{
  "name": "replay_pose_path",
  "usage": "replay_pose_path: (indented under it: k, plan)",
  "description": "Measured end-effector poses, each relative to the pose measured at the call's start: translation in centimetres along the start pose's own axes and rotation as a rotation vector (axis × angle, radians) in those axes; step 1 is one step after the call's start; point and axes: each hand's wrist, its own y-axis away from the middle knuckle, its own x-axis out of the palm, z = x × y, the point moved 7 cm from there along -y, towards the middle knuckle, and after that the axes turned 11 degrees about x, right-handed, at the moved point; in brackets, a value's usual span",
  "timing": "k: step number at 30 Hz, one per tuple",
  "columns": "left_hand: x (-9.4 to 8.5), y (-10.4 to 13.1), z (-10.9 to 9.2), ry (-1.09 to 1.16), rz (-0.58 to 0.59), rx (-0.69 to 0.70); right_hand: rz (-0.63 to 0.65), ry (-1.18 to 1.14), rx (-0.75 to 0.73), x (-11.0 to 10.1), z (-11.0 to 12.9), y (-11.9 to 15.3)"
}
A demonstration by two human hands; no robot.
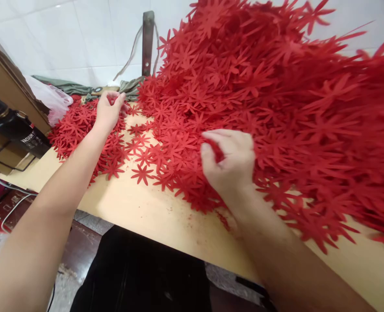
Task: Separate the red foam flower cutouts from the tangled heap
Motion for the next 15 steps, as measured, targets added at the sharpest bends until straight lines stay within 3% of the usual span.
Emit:
replay_pose_path:
  k: [4,7,11,15]
  plan:
    - [-0.4,1.5,-1.0,0.034,0.049,-0.017,0.423,0.014,-0.114,5.2,5.4,0.4]
    - [-0.9,1.7,-1.4,0.048,0.038,0.019,0.725,0.100,-0.112,10.2,7.3,0.7]
    - [-0.9,2.5,-1.2,0.097,0.070,0.019,0.914,0.219,-0.086,15.2,7.6,1.3]
    - [-0.4,3.7,-0.2,0.154,0.101,-0.045,0.976,0.285,-0.111,16.1,7.3,3.2]
